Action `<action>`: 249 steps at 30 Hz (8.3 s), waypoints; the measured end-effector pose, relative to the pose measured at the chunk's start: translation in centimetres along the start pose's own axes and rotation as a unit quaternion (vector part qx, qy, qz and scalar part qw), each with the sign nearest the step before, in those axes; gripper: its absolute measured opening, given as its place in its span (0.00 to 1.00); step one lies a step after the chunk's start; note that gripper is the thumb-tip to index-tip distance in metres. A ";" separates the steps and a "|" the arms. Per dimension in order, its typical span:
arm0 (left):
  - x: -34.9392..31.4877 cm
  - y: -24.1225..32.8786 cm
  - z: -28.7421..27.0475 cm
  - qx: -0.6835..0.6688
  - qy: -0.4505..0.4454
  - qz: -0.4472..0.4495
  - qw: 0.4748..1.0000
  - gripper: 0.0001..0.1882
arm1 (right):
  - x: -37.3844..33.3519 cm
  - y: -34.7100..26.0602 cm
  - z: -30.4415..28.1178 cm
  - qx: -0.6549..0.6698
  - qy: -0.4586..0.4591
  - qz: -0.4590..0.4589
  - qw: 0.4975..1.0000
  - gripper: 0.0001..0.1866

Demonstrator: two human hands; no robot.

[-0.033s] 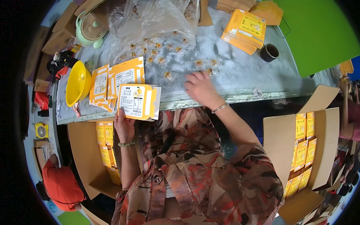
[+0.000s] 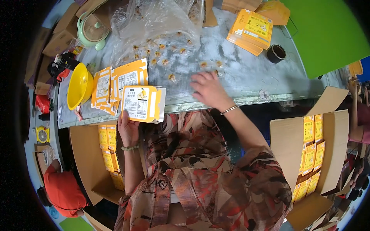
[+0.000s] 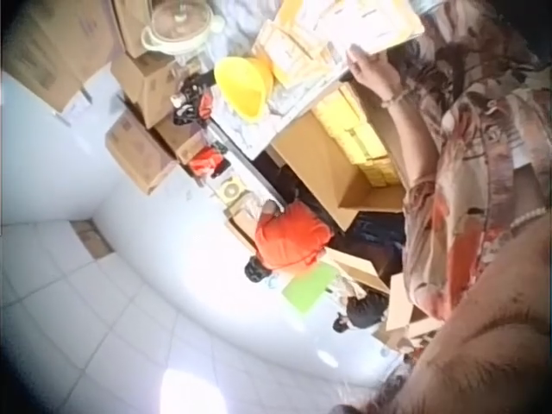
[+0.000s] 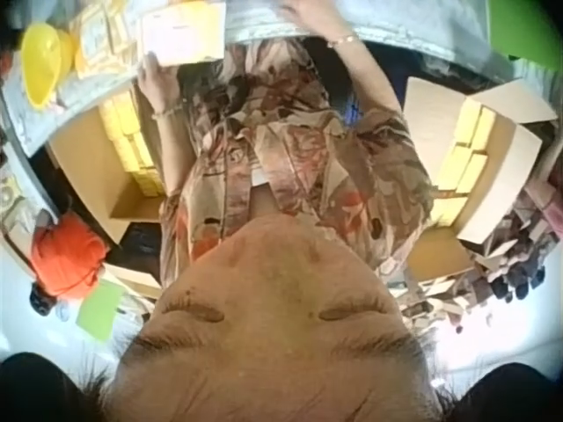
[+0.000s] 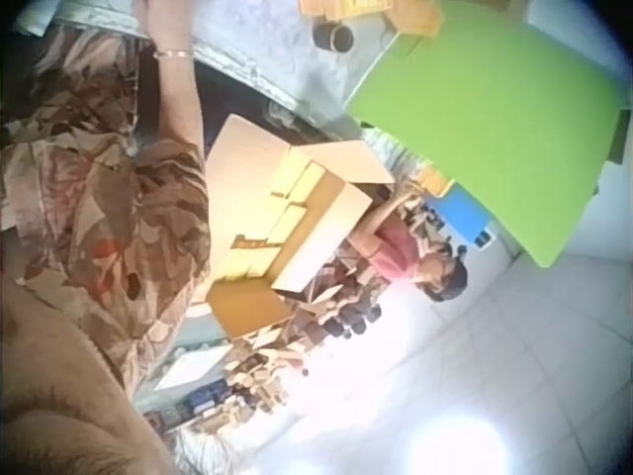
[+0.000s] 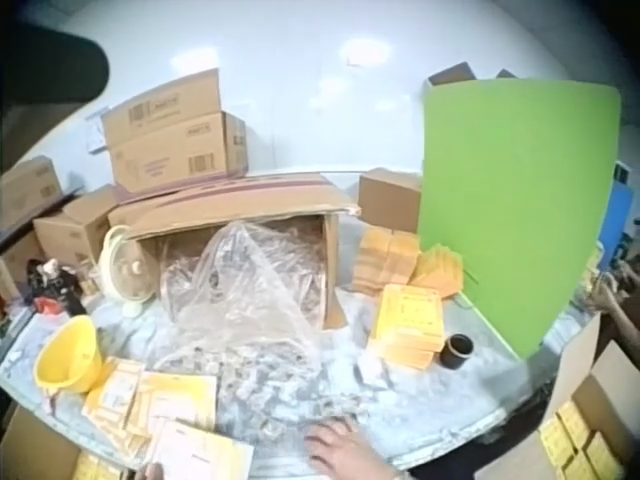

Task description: The recorder is packing small food items into yellow product boxes and then placing those boxes into a larger cardboard shipping carton.

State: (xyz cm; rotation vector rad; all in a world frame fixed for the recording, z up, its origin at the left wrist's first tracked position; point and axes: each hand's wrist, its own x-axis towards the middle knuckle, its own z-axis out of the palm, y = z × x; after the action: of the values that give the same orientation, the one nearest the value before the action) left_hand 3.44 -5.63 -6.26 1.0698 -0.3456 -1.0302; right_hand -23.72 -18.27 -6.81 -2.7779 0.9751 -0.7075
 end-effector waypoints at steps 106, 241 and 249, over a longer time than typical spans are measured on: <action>1.7 -5.4 9.3 -0.162 -0.086 -0.068 0.981 0.16 | 6.4 -1.3 -2.2 0.812 0.071 0.181 0.550 0.19; -5.3 4.4 4.1 0.642 -0.352 0.309 0.607 0.29 | -4.2 -9.9 -2.6 0.686 -0.210 0.300 0.629 0.06; -4.2 3.8 3.5 0.535 -0.322 0.168 0.763 0.16 | 1.2 -9.4 -3.0 0.461 0.087 0.186 0.863 0.10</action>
State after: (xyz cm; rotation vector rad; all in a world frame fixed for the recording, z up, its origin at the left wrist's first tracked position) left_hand 0.84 -3.73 -0.39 1.5232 -1.7960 -0.8058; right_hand -18.98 -11.51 -1.28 -1.6656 0.8395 -1.0195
